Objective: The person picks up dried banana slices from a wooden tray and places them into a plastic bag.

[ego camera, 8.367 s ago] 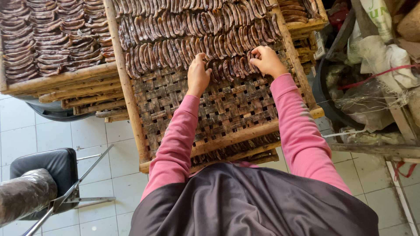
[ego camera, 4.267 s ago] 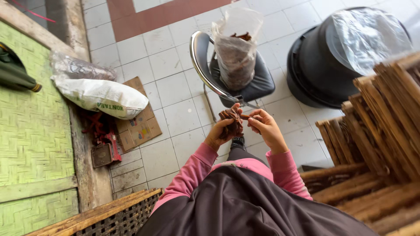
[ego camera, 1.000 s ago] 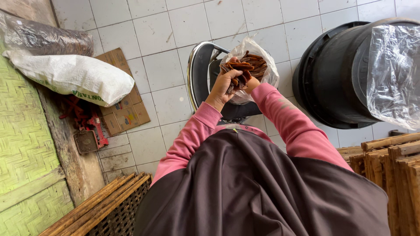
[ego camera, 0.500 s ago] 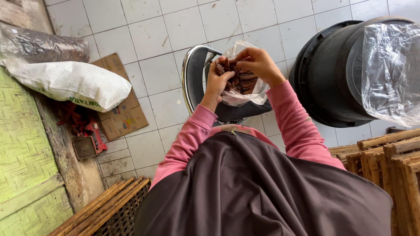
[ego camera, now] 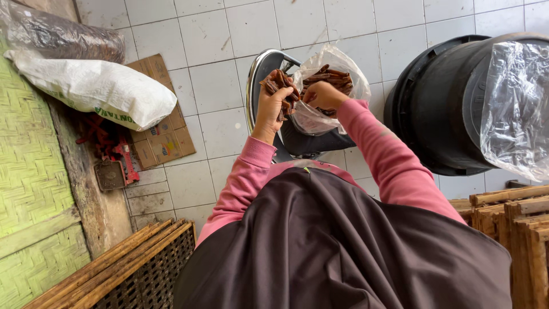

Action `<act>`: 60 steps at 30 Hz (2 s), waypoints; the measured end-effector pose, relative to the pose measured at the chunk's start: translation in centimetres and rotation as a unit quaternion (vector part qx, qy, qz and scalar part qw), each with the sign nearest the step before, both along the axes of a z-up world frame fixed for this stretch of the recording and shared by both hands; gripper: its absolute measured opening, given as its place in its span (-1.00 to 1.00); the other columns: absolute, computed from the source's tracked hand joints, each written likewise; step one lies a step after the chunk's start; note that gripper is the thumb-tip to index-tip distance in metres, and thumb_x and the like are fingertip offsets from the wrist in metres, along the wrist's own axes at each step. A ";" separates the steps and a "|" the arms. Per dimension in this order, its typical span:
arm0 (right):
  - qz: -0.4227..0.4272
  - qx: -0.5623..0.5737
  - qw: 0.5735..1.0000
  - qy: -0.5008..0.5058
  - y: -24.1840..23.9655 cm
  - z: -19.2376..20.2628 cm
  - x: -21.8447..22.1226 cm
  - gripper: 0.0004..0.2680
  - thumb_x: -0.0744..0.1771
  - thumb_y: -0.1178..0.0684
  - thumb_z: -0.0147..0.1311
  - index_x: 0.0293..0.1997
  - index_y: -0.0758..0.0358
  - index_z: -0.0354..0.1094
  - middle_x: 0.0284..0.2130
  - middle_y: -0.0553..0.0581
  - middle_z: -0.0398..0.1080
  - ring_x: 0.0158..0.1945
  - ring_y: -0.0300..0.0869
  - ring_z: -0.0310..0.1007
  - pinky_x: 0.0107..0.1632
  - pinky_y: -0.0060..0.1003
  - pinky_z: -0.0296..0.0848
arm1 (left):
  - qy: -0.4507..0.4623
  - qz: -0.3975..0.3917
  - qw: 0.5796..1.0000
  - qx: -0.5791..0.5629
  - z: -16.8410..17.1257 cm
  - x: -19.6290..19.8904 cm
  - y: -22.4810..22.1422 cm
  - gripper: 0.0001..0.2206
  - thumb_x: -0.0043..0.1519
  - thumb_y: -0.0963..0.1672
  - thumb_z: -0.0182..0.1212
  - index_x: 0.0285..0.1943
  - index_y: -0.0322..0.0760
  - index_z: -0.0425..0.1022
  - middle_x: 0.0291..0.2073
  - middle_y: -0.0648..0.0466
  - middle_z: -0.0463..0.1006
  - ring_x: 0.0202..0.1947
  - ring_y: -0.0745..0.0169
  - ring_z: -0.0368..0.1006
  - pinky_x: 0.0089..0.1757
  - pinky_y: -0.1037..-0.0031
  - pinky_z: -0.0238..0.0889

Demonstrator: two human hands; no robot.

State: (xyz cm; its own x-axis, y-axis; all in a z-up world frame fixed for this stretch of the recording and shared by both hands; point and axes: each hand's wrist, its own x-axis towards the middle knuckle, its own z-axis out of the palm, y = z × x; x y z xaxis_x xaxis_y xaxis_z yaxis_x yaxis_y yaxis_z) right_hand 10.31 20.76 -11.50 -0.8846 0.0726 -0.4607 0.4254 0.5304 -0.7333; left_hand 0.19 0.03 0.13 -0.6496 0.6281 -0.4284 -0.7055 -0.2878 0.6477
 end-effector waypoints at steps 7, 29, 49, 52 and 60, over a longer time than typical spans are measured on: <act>0.079 0.203 0.976 0.008 -1.8 -5.6 1.8 -0.86 0.27 0.15 0.14 -0.15 0.13 0.57 -0.24 0.21 0.56 -0.14 0.13 0.52 -0.12 -0.02 0.42 | -0.018 0.005 1.000 0.000 -0.6 0.8 -0.7 -0.47 0.17 -0.35 0.17 0.33 -0.23 0.22 -0.08 -0.04 0.55 -0.16 0.16 0.57 -0.20 0.33 0.53; -0.177 -0.247 0.946 0.108 -0.3 14.9 1.4 -0.79 0.33 0.11 0.20 0.01 0.35 0.35 -0.23 -0.01 0.45 -0.18 -0.34 0.52 -0.12 -0.40 0.55 | 0.011 -0.025 0.999 0.019 0.1 1.9 1.5 -0.73 0.23 -0.33 0.18 0.11 -0.41 0.45 -0.11 -0.01 0.59 -0.13 0.17 0.57 -0.12 0.38 0.54; -0.011 0.015 1.000 0.018 0.8 2.5 -0.7 -0.89 0.24 0.23 0.22 -0.22 0.31 0.52 -0.33 0.17 0.57 -0.29 -0.14 0.55 -0.19 -0.27 0.50 | -0.038 0.027 0.999 0.017 -2.2 1.2 -1.5 -0.62 0.19 -0.34 0.19 0.18 -0.29 0.39 -0.08 -0.06 0.56 -0.13 0.12 0.56 -0.15 0.34 0.52; 0.058 0.084 0.994 0.031 -0.6 -1.3 -0.4 -0.83 0.23 0.31 0.11 -0.16 0.26 0.52 -0.28 0.22 0.55 -0.24 0.00 0.54 -0.15 -0.17 0.49 | -0.042 0.026 0.999 0.009 -1.8 1.6 -1.7 -0.62 0.18 -0.33 0.21 0.18 -0.26 0.40 -0.07 -0.03 0.56 -0.13 0.14 0.56 -0.17 0.35 0.52; 0.055 0.256 0.965 0.002 -1.2 -3.4 0.7 -0.84 0.24 0.17 0.17 -0.15 0.12 0.53 -0.19 0.21 0.52 -0.02 0.13 0.46 0.02 0.06 0.39 | -0.043 0.001 0.999 -0.020 -1.2 2.0 -2.4 -0.63 0.20 -0.30 0.20 0.20 -0.24 0.40 -0.06 -0.01 0.58 -0.19 0.13 0.55 -0.32 0.32 0.45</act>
